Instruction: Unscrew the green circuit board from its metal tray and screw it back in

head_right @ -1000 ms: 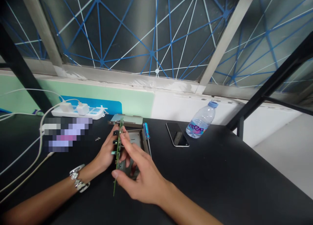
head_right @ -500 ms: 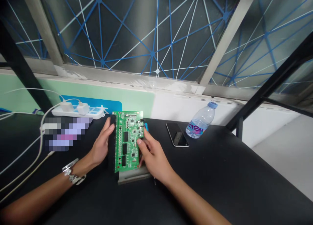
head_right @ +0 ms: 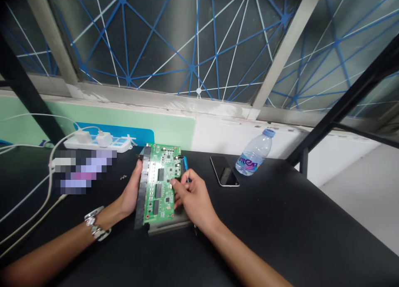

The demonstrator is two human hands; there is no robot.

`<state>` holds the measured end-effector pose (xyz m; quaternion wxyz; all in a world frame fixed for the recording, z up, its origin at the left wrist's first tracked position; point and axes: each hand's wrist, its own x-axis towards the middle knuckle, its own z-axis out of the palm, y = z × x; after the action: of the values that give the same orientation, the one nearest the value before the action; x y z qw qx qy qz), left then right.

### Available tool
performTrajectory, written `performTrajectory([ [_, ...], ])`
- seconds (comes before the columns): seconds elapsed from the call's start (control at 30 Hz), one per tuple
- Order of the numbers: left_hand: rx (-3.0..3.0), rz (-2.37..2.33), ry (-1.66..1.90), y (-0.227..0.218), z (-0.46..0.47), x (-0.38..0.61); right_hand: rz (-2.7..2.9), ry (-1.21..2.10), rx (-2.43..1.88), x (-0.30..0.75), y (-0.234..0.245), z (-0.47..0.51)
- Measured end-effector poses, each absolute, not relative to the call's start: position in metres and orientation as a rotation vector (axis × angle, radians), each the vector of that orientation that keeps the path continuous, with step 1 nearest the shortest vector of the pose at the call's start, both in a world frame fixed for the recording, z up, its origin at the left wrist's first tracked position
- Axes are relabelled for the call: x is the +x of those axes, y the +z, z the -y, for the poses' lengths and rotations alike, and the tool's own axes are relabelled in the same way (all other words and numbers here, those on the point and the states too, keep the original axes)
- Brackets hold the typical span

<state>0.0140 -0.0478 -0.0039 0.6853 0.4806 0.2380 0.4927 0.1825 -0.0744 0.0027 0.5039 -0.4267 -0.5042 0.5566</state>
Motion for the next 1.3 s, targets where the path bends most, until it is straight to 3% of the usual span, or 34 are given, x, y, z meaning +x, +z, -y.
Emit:
performTrajectory([
  [0.67, 1.024, -0.502, 1.158, -0.004, 0.053, 0.018, 1.847, 0.885, -1.081, 0.173, 0.014, 0.096],
  [0.9, 1.107, -0.598, 1.043, -0.009, 0.054, 0.016, 1.839, 0.86, -1.08, 0.172, 0.011, 0.096],
  [1.3, 1.179, -0.702, 1.153, -0.002, 0.051, 0.021, 1.793, 0.999, -1.048, 0.174, 0.016, 0.096],
])
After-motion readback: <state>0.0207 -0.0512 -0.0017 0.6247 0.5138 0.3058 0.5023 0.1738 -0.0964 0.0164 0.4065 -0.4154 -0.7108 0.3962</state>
